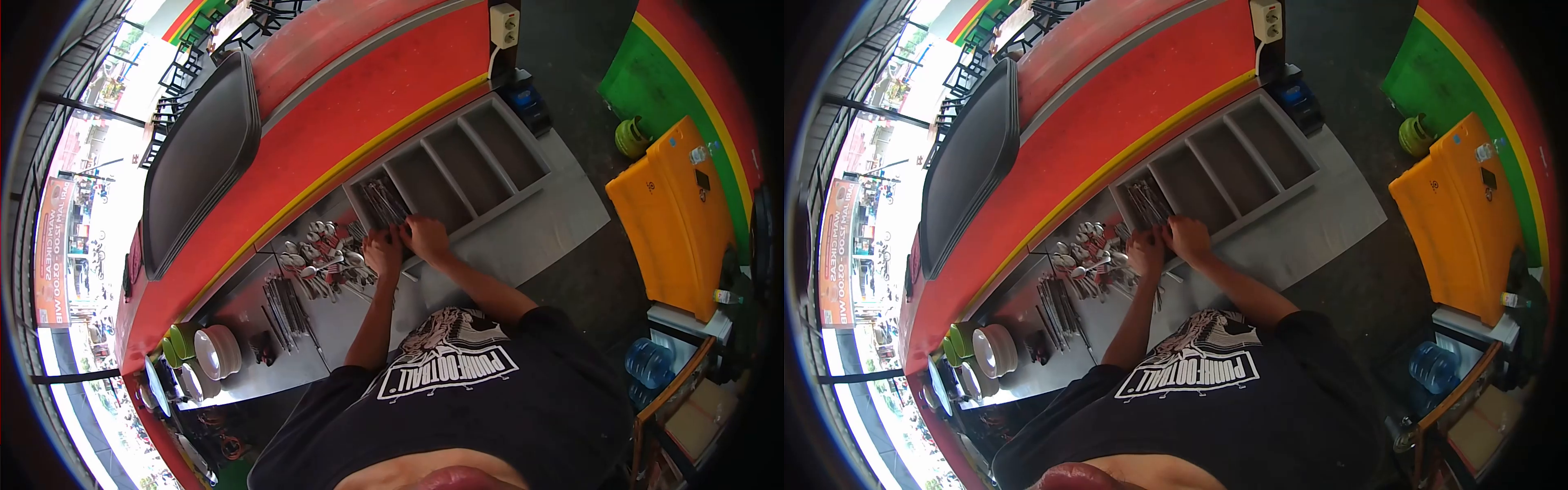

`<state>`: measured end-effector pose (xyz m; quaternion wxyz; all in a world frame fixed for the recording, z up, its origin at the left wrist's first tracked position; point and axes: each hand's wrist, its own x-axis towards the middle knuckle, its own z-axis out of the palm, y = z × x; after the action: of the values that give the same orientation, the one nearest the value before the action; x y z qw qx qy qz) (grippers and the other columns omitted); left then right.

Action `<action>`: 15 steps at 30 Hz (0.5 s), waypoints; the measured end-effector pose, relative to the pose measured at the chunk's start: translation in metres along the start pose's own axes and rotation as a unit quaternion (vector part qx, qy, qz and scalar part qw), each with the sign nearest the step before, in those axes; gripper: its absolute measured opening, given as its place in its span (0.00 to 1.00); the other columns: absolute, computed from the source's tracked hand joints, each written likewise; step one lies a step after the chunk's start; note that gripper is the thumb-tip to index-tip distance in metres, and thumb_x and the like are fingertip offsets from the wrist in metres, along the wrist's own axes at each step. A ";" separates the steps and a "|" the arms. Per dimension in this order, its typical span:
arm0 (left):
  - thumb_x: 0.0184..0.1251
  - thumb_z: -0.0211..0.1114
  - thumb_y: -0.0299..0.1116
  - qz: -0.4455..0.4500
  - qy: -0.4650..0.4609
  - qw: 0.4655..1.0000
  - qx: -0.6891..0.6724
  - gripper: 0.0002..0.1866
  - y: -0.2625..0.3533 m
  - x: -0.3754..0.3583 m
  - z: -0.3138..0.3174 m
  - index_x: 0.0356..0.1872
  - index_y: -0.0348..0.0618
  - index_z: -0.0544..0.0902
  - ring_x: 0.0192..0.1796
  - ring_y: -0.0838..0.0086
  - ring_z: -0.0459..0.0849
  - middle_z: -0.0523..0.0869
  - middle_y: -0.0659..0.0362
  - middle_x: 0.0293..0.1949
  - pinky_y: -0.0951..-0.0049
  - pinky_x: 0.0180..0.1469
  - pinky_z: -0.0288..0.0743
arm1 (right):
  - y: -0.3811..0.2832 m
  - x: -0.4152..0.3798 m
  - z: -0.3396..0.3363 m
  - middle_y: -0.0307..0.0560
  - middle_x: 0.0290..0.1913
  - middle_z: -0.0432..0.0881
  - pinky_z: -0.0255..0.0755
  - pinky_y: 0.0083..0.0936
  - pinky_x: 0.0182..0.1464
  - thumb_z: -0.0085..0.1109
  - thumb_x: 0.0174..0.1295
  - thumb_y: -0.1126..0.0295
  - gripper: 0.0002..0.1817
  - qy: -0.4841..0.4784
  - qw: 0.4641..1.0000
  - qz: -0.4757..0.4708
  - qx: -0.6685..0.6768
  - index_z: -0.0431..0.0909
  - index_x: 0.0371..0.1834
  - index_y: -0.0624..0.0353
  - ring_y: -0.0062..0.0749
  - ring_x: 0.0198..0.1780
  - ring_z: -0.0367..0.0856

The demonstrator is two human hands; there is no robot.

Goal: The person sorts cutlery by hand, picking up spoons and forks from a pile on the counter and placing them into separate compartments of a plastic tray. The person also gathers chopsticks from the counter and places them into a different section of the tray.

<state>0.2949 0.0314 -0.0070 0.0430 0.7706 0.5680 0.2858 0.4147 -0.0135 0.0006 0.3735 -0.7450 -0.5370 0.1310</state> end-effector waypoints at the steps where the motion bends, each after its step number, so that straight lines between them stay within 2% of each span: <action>1: 0.61 0.67 0.43 -0.003 0.003 1.000 -0.002 0.16 0.000 0.000 0.000 0.23 0.41 0.87 0.37 0.53 0.82 0.83 0.52 0.30 0.55 0.43 0.75 | 0.001 0.000 0.001 0.53 0.30 0.83 0.79 0.43 0.33 0.62 0.59 0.61 0.13 -0.005 1.000 -0.005 -0.004 0.81 0.28 0.60 0.51 0.30 0.84; 15: 0.58 0.68 0.42 -0.027 0.023 0.999 -0.014 0.15 -0.007 -0.003 0.007 0.18 0.43 0.85 0.37 0.57 0.81 0.83 0.56 0.29 0.56 0.43 0.72 | -0.001 0.002 0.004 0.52 0.32 0.83 0.79 0.43 0.35 0.61 0.60 0.62 0.12 -0.016 0.999 0.013 -0.027 0.81 0.28 0.60 0.52 0.32 0.84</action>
<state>0.2916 0.0324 -0.0164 0.0487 0.7477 0.5852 0.3100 0.4120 -0.0100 -0.0015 0.3430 -0.7597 -0.5363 0.1328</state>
